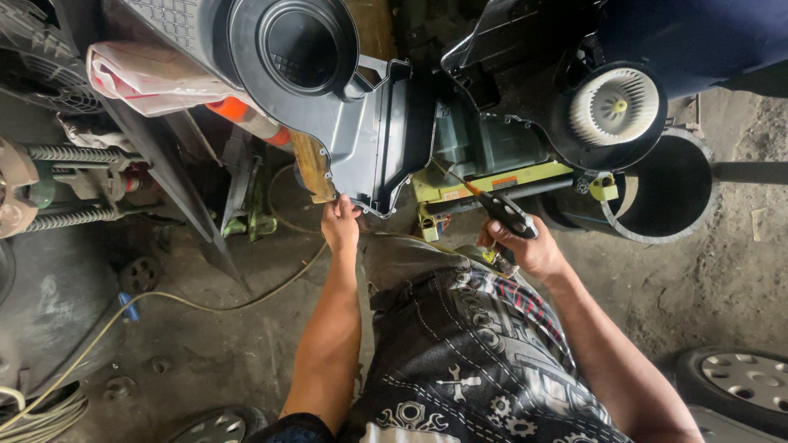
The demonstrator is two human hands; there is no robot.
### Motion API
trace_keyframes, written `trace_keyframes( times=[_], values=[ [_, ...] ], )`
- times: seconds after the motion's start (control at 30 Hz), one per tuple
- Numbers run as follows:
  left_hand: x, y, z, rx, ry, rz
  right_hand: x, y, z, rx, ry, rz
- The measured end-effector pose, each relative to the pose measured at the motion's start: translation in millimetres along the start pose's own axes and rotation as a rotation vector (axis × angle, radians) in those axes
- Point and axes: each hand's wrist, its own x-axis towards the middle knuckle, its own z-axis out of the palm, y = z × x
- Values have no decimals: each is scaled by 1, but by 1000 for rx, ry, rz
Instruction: The person uses a handheld air blower to clean dust and debris from several black plastic car parts, including a large housing and a blower fan assembly. The person rotates the parts to access different surfaces and directs the air stream into crevices and around the fan blades.
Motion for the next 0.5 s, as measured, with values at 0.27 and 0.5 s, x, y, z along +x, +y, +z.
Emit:
trace_keyframes(
  times=[0.27, 0.5],
  values=[
    [-5, 2, 0, -262, -84, 97, -6, -5, 6, -37, 38, 74],
    [9, 11, 4, 2, -49, 85, -8, -7, 11, -31, 10, 36]
  ],
)
